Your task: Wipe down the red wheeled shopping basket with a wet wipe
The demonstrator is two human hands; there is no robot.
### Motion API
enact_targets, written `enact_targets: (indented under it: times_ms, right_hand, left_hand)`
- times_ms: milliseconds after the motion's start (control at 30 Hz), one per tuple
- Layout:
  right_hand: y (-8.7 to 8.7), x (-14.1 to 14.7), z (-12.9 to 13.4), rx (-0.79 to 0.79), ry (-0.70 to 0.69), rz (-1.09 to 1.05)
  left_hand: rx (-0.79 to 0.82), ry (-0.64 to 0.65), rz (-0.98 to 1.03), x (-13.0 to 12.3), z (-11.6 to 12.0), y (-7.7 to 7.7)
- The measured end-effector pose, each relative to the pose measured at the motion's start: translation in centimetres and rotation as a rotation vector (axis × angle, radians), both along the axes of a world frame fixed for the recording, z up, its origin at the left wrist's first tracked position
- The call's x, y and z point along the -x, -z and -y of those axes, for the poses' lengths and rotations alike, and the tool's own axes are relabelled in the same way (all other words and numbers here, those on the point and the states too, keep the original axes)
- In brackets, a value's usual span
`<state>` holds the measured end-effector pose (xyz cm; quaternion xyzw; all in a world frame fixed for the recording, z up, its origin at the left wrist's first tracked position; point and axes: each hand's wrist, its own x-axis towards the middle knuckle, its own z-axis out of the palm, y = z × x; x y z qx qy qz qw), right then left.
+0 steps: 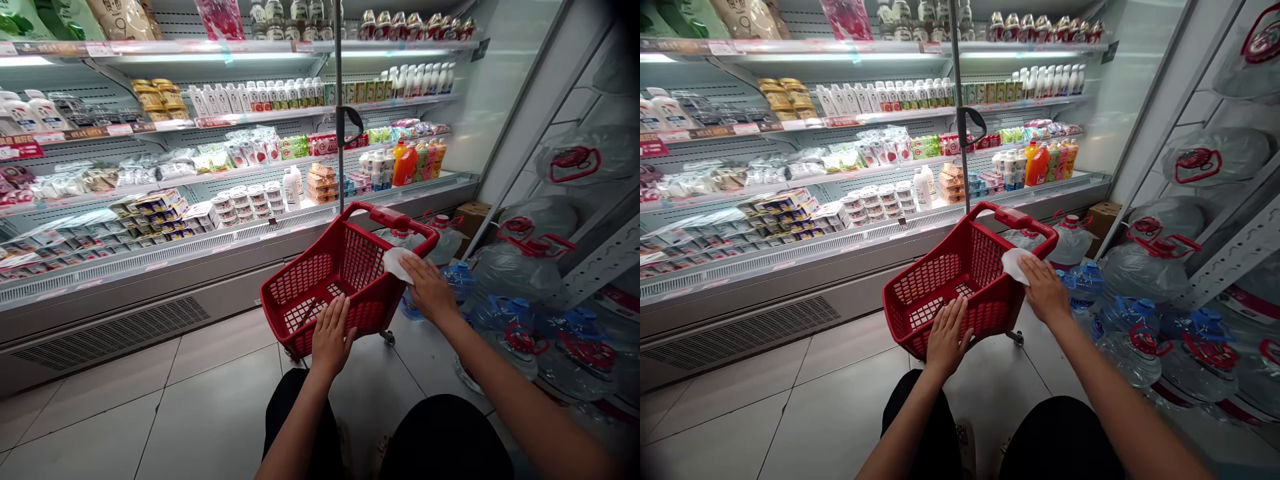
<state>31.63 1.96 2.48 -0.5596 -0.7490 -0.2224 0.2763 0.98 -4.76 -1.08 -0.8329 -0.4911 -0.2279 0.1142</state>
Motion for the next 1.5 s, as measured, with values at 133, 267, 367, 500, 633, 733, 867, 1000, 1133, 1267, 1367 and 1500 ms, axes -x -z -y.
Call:
enact_targets:
  times_ms: [133, 267, 367, 500, 633, 733, 867, 1000, 1133, 1267, 1367, 1500]
  right_hand:
    - [2.4, 5.9, 0.4, 0.074, -0.119, 0.047]
    - [2.9, 6.5, 0.3, 0.113, -0.207, 0.114]
    - [2.5, 3.1, -0.8, 0.094, -0.128, 0.106]
    - [3.0, 1.7, -1.8, 0.084, -0.045, 0.043]
    - [4.6, 7.7, 0.1, 0.133, -0.168, 0.010]
    - [5.5, 12.8, 2.3, 0.177, -0.331, 0.003]
    - [5.2, 12.9, 2.6, 0.223, -0.432, 0.065]
    - [4.2, 7.6, -0.5, 0.216, -0.288, 0.077]
    - [3.6, 4.6, -3.5, 0.190, -0.199, 0.056]
    - [3.9, 6.1, -4.4, 0.187, -0.177, -0.028]
    - [4.7, 9.5, -3.3, 0.201, -0.241, -0.054]
    - [5.7, 15.0, 0.8, 0.228, -0.405, -0.016]
  left_hand:
    - [-0.003, 0.015, -0.015, -1.5, -0.9, 0.0]
    - [0.019, 0.046, -0.043, 0.0, -1.7, -0.5]
    - [0.026, -0.024, -0.035, 2.7, -1.5, -0.6]
    - [0.057, -0.042, -0.005, 4.6, -1.1, -0.2]
    - [0.058, -0.020, 0.040, 3.2, -1.3, 0.3]
    - [0.043, -0.009, 0.072, 2.3, -1.5, 0.6]
    - [0.059, 0.035, 0.080, 3.4, -1.8, 0.5]
    - [0.062, 0.024, 0.006, 6.5, -2.1, 0.4]
    - [0.034, -0.027, -0.043, 8.0, -2.2, 0.8]
    - [0.011, -0.067, -0.010, 6.9, -1.8, 1.3]
    - [0.007, -0.111, 0.028, 5.2, -1.3, 1.4]
    - [0.015, -0.144, 0.064, 3.4, -0.4, 1.3]
